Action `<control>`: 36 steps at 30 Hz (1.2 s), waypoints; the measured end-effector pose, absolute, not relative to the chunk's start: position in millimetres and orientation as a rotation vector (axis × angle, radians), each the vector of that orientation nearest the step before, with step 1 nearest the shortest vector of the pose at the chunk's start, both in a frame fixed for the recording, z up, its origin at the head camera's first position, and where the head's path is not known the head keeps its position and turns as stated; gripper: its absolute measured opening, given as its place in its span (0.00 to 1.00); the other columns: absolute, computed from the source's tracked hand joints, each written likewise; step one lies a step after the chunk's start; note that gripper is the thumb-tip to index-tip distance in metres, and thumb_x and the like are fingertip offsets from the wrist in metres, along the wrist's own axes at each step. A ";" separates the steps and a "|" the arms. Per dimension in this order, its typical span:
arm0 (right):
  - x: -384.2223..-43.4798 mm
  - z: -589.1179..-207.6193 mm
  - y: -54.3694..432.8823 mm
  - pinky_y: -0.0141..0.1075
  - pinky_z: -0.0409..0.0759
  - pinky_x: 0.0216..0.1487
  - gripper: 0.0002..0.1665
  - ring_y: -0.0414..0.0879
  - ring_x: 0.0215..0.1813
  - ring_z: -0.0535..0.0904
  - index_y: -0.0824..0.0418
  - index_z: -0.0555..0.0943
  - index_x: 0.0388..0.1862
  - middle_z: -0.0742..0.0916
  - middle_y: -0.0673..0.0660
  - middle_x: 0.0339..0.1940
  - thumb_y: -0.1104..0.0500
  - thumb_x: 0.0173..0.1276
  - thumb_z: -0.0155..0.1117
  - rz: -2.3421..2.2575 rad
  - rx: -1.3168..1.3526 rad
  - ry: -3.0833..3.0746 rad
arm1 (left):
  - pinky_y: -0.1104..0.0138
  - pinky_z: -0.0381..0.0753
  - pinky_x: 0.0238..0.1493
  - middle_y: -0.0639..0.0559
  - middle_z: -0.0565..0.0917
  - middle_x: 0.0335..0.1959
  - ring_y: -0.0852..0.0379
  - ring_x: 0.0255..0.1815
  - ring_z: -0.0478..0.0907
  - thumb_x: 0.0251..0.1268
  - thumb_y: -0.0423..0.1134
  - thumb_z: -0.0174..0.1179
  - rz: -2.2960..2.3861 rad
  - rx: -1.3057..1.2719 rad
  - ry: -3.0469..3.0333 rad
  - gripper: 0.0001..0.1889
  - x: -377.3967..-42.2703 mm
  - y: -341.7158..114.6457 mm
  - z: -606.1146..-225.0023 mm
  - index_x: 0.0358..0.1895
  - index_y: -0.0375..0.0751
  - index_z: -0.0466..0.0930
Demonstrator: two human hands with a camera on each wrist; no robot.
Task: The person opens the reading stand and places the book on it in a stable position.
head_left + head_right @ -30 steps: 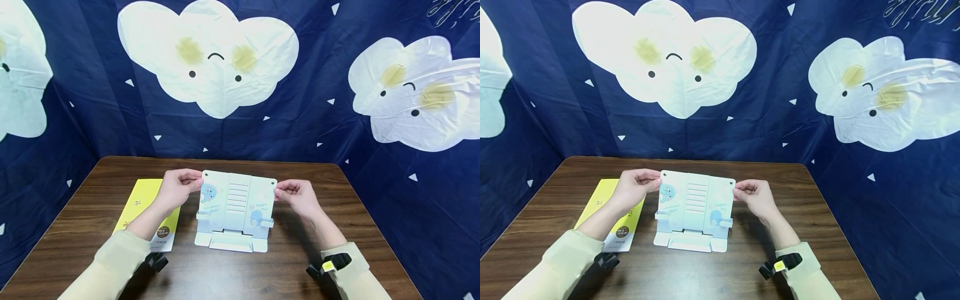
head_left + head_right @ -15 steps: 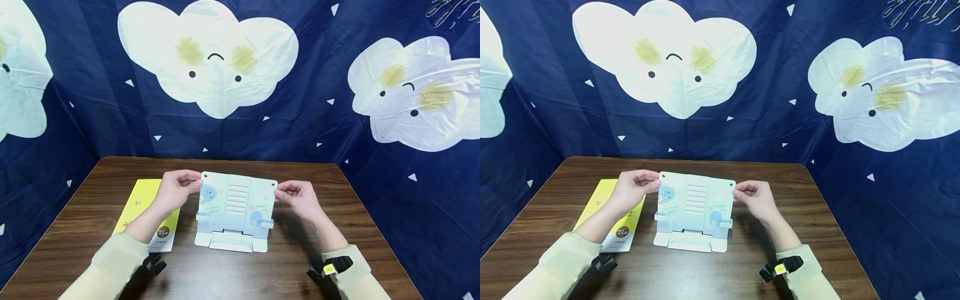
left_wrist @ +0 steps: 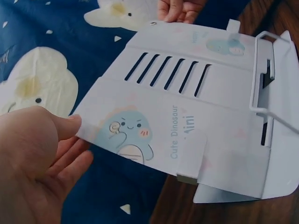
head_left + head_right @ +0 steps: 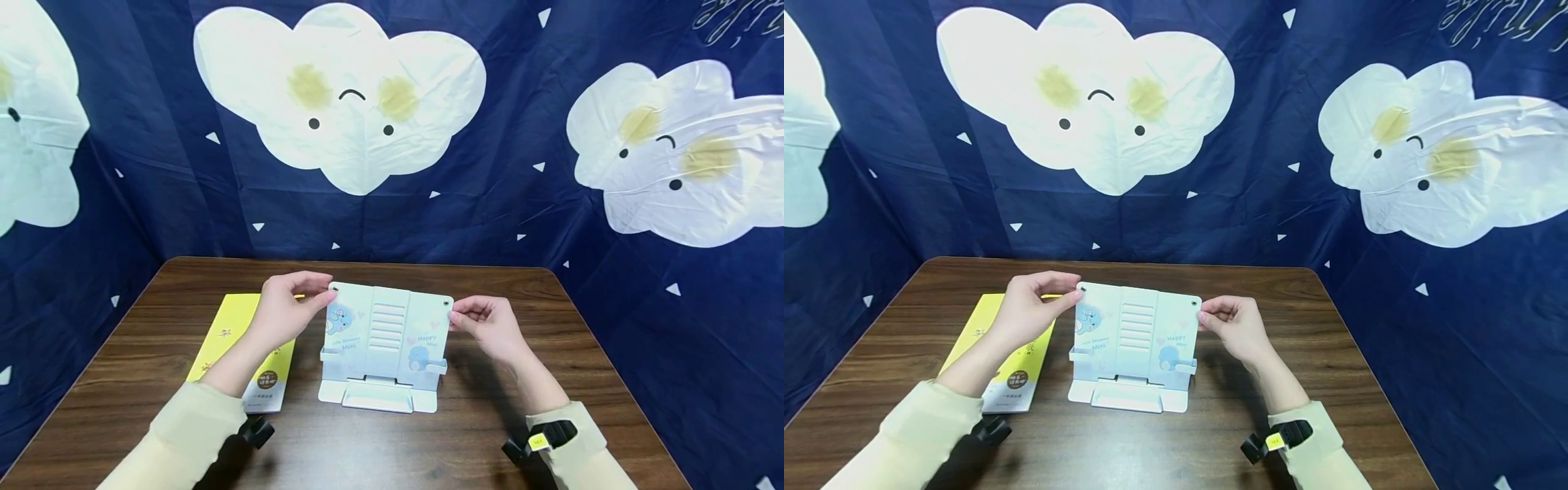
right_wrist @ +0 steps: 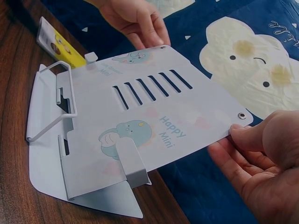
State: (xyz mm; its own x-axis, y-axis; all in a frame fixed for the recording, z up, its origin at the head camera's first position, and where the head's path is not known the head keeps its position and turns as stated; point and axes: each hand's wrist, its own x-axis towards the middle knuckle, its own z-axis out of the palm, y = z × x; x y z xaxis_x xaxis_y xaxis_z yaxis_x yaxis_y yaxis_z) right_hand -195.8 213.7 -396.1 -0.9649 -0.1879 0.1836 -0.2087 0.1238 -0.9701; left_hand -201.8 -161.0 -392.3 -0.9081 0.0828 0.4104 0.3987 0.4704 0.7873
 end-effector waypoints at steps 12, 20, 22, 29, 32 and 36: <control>-198.7 -399.2 217.4 0.41 0.91 0.41 0.06 0.49 0.35 0.89 0.82 0.83 0.42 0.88 0.70 0.36 0.78 0.68 0.69 2.037 0.431 -2.330 | 0.50 0.80 0.66 0.41 0.82 0.67 0.45 0.69 0.79 0.70 0.50 0.73 -0.651 -0.851 -2.412 0.31 -191.6 -113.2 -368.3 0.68 0.32 0.81; -199.2 -399.1 217.6 0.45 0.91 0.43 0.07 0.51 0.35 0.90 0.82 0.83 0.43 0.88 0.70 0.36 0.79 0.68 0.69 2.049 0.430 -2.324 | 0.54 0.76 0.70 0.41 0.80 0.70 0.47 0.73 0.75 0.73 0.55 0.69 -0.234 -0.906 -2.531 0.32 -196.8 -86.5 -364.4 0.69 0.33 0.81; -199.8 -399.3 216.9 0.45 0.91 0.43 0.07 0.54 0.36 0.90 0.82 0.83 0.43 0.88 0.70 0.36 0.79 0.68 0.69 2.050 0.439 -2.325 | 0.55 0.76 0.70 0.41 0.80 0.70 0.47 0.73 0.75 0.73 0.56 0.68 -0.156 -0.906 -2.554 0.32 -196.6 -84.5 -364.2 0.69 0.34 0.81; -201.6 -400.1 215.9 0.43 0.91 0.43 0.07 0.57 0.37 0.90 0.80 0.84 0.45 0.89 0.67 0.37 0.78 0.69 0.68 2.018 0.439 -2.342 | 0.56 0.78 0.68 0.41 0.81 0.69 0.48 0.72 0.76 0.75 0.53 0.67 -0.006 -0.913 -2.573 0.30 -195.8 -80.5 -363.4 0.69 0.35 0.81; -201.5 -399.9 215.4 0.46 0.90 0.45 0.08 0.54 0.37 0.89 0.80 0.85 0.46 0.89 0.68 0.38 0.78 0.69 0.68 2.010 0.451 -2.347 | 0.57 0.79 0.67 0.42 0.82 0.68 0.48 0.71 0.77 0.75 0.53 0.67 0.008 -0.912 -2.550 0.29 -196.4 -80.3 -364.4 0.68 0.35 0.82; -200.9 -399.7 214.6 0.43 0.90 0.45 0.08 0.54 0.38 0.88 0.79 0.85 0.47 0.89 0.70 0.40 0.78 0.70 0.68 2.011 0.470 -2.344 | 0.56 0.80 0.66 0.42 0.83 0.66 0.48 0.69 0.79 0.74 0.53 0.68 0.000 -0.908 -2.516 0.28 -196.8 -80.0 -366.2 0.66 0.35 0.83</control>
State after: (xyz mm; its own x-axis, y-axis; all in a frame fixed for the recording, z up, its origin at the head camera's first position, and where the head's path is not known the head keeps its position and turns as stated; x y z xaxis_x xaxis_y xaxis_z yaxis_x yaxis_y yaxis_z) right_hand -200.9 214.6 -399.7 -0.9545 -0.2146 0.2071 -0.2373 0.1257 -0.9633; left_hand -196.8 -80.0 -366.2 -0.6748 0.6045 0.4234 0.6046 0.7818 -0.1526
